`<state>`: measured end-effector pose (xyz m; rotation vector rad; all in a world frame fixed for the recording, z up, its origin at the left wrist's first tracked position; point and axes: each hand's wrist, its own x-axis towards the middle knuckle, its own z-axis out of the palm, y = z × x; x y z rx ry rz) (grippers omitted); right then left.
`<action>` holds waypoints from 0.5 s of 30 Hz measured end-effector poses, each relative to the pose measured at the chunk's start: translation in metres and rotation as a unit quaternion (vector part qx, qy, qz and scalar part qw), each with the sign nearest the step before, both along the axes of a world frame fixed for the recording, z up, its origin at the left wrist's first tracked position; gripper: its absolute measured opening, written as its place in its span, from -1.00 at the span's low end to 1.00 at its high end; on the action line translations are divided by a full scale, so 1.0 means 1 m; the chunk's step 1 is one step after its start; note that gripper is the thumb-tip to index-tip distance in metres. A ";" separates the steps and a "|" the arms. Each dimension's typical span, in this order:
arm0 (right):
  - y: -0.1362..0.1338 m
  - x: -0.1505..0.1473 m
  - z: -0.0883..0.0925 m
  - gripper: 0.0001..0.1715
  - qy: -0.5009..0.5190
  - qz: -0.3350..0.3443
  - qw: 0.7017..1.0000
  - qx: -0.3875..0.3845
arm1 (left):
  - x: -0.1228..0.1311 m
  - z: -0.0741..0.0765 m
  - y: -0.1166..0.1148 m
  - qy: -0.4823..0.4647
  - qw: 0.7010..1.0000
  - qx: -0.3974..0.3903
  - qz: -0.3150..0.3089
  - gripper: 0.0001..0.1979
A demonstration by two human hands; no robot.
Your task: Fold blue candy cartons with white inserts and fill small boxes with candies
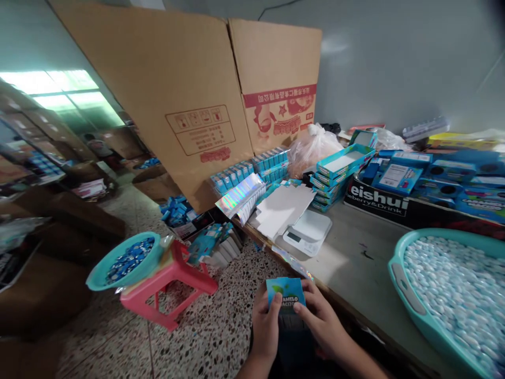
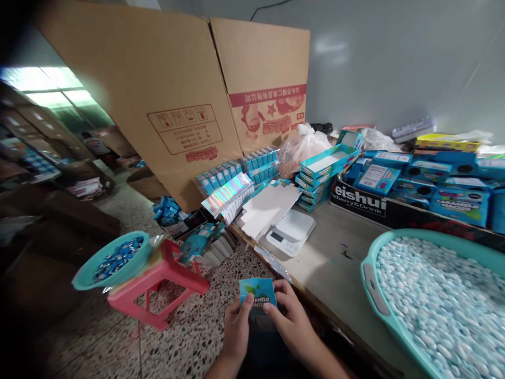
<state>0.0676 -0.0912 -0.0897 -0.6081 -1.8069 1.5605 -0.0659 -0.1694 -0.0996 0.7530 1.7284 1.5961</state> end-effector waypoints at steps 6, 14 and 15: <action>0.000 -0.009 -0.002 -0.11 0.030 0.007 0.984 -0.174 | -0.024 0.026 -0.001 0.058 0.994 -0.055 -0.076 -0.45; 0.016 0.004 0.026 -0.08 -0.169 0.126 0.977 -0.044 | -0.027 0.109 0.009 0.416 0.832 -0.209 -0.302 -0.71; 0.017 0.005 0.034 -0.08 -0.198 0.130 0.971 -0.021 | -0.020 0.114 0.010 0.444 0.810 -0.230 -0.307 -0.65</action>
